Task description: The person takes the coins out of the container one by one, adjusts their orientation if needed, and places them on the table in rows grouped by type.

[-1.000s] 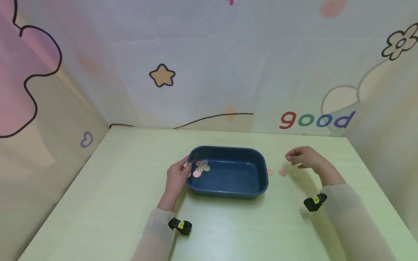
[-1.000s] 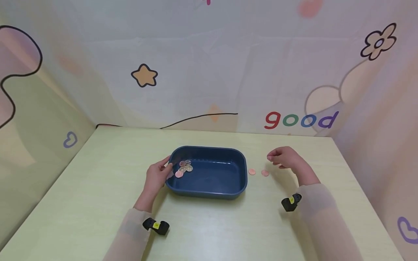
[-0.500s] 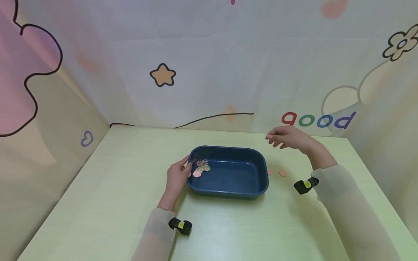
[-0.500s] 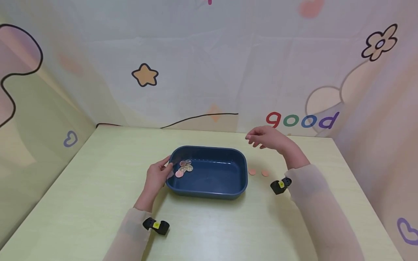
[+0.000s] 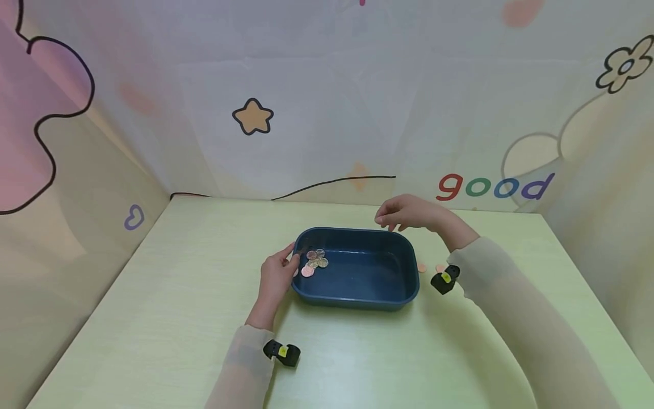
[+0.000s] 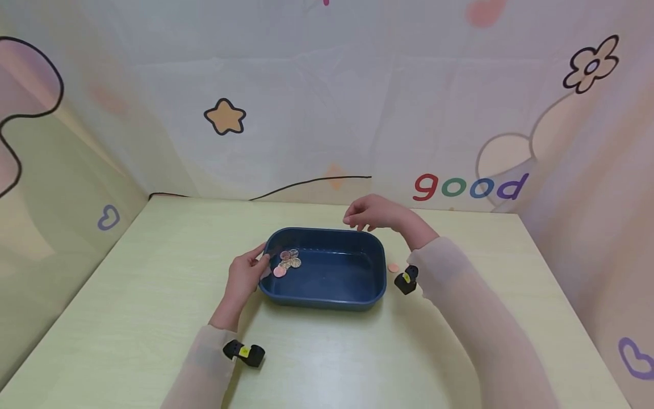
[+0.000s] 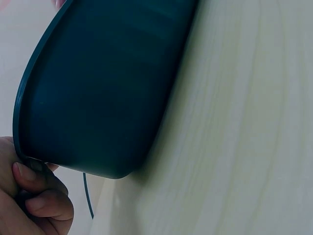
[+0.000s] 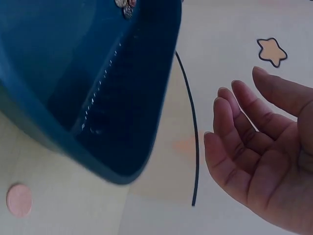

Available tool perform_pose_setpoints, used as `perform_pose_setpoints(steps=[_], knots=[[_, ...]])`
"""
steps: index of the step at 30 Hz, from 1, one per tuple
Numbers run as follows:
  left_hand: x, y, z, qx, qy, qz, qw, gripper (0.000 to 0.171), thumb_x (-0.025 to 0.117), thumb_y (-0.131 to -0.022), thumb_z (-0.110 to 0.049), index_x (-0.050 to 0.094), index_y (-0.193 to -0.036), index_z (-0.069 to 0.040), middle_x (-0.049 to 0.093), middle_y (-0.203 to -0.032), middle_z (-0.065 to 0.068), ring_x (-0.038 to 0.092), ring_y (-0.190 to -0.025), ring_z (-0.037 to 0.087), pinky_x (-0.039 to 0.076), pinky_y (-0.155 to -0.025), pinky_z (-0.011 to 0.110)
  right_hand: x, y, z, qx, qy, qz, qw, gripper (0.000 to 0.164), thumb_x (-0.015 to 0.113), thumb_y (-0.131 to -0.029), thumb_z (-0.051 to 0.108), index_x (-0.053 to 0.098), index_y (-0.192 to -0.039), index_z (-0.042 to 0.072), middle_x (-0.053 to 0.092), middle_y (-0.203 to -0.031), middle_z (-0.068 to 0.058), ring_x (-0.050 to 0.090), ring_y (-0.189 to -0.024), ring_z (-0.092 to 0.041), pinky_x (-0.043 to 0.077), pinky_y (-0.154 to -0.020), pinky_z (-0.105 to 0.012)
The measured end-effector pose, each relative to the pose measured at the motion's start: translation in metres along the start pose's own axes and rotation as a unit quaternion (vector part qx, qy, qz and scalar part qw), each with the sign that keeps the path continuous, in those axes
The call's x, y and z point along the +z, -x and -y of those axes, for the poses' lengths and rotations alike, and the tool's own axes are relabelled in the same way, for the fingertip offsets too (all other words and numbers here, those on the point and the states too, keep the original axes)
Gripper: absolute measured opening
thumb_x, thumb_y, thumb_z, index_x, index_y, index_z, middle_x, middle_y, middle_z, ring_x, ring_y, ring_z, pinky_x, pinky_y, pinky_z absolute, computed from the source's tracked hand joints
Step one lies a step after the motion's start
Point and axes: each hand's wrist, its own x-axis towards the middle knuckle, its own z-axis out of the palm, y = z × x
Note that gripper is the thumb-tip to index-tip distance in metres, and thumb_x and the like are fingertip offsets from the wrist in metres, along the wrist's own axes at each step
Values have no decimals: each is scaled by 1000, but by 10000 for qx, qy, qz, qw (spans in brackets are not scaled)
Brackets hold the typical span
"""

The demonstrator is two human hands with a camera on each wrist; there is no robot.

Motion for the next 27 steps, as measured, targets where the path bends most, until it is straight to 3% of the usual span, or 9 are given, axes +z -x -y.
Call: perform_pose_setpoints(steps=[16,19,27], knots=[[0,-1,-2,-83,-11,49,10000,42,59,-100,-14,61,-141,-3,39,-58,-5,34,-44,7,30,-47,21,43,-54,26,-407,513,955,9933,33,62,-101,18,65,-126,-4,72,-116,-21,67,-93,-25,54,-80,-29],[0,-1,-2,-78,-20,62,9999,42,60,-100,-13,61,-141,-3,38,-57,-6,34,-44,7,30,-47,21,48,-60,29,-465,647,1110,9906,33,61,-101,16,65,-127,-4,72,-116,-19,66,-92,-18,55,-80,-29],[1,-1,0,-86,-13,38,10000,43,60,-100,-14,61,-141,-4,39,-56,-6,34,-44,7,30,-47,21,68,-76,33,-494,974,1364,9846,30,62,-100,13,67,-125,-3,73,-121,-19,70,-99,-21,57,-84,-32]])
